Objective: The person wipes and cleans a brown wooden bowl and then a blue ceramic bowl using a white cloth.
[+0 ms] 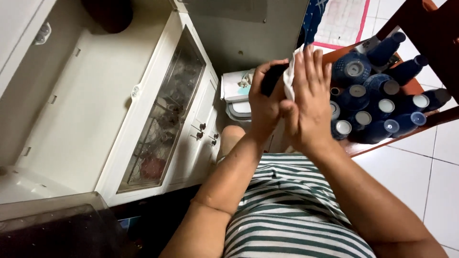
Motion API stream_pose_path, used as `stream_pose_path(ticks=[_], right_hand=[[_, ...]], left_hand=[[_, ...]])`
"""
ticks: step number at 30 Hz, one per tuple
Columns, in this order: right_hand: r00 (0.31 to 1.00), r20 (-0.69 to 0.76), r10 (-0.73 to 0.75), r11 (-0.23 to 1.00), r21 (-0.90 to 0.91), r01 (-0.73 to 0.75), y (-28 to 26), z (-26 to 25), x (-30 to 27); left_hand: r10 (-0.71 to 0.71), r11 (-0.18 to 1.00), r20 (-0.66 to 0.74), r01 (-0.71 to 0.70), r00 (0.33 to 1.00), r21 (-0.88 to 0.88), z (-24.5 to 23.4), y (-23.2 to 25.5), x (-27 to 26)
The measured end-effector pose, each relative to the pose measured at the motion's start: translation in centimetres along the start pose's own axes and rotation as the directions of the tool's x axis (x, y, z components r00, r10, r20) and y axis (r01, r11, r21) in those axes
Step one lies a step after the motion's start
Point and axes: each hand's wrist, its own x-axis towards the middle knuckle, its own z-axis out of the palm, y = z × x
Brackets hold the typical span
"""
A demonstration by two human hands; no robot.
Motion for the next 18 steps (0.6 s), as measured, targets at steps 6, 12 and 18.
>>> stream_pose_path(ticks=[6, 12, 18], right_hand=[[0.984, 0.119, 0.133, 0.943, 0.289, -0.162, 3.7, -1.8, 3.4], [0.76, 0.485, 0.433, 0.542, 0.533, -0.65, 3.8, -1.8, 5.1], [0.992, 0.122, -0.023, 0.954, 0.3, -0.015, 1.1, -0.1, 0.3]], left_hand=[[-0.209, 0.975, 0.041, 0.205, 0.977, 0.084, 0.2, 1.5, -1.2], [-0.221, 0.971, 0.016, 0.222, 0.975, -0.088, -0.4, 1.3, -1.2], [-0.245, 0.969, -0.163, 0.245, 0.956, -0.023, -1.7, 0.2, 0.8]])
